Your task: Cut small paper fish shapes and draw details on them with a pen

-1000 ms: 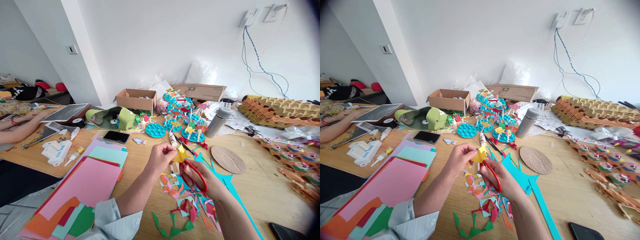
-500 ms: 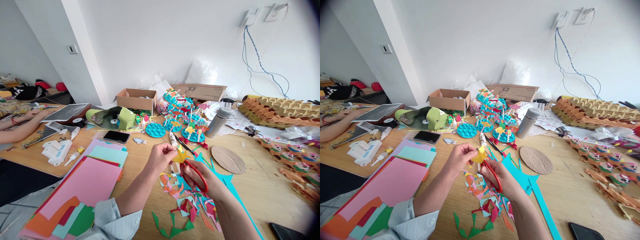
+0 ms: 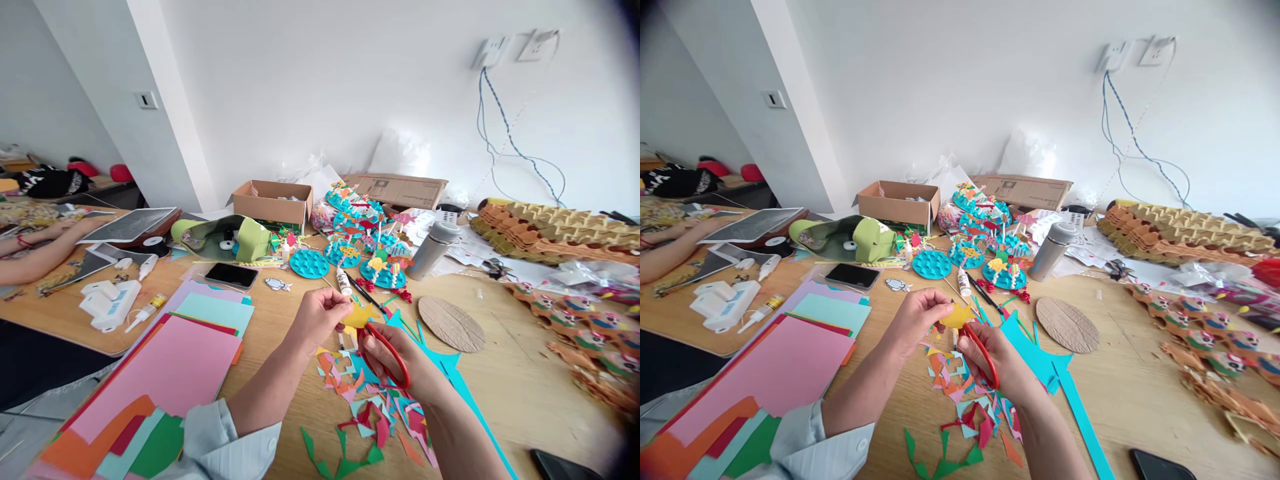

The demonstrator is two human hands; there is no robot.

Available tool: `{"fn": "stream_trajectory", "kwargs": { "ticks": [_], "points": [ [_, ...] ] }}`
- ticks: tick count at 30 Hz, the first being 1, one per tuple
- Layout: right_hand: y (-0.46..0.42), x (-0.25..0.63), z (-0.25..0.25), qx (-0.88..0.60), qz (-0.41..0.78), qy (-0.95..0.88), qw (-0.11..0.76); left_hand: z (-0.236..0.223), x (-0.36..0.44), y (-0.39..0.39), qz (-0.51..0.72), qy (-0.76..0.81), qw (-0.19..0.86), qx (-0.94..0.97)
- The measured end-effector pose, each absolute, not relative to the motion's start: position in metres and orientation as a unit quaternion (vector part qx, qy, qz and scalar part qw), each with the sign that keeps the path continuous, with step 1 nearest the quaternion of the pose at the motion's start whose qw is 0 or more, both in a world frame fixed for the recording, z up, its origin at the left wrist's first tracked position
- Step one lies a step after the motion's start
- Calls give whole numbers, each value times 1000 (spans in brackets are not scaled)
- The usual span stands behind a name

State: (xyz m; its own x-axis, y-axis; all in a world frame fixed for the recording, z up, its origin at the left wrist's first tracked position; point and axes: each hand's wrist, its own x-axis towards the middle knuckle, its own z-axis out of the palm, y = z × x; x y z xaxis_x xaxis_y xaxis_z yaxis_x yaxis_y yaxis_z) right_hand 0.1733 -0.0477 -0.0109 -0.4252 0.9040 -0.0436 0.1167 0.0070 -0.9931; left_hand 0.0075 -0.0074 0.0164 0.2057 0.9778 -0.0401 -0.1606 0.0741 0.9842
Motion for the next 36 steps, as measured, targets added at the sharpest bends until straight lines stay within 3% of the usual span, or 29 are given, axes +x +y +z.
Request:
{"fn": "stream_trajectory", "kwargs": {
  "ticks": [17, 31, 36],
  "points": [
    [-50, 185, 3, -425, 528, -647, 350, 22, -2, -6, 504, 361, 641, 453],
    [-63, 201, 27, -381, 520, -699, 310, 29, -2, -19, 440, 322, 642, 538],
    [-57, 202, 18, -360, 513, -660, 414, 27, -2, -18, 427, 317, 655, 537]
  ]
}}
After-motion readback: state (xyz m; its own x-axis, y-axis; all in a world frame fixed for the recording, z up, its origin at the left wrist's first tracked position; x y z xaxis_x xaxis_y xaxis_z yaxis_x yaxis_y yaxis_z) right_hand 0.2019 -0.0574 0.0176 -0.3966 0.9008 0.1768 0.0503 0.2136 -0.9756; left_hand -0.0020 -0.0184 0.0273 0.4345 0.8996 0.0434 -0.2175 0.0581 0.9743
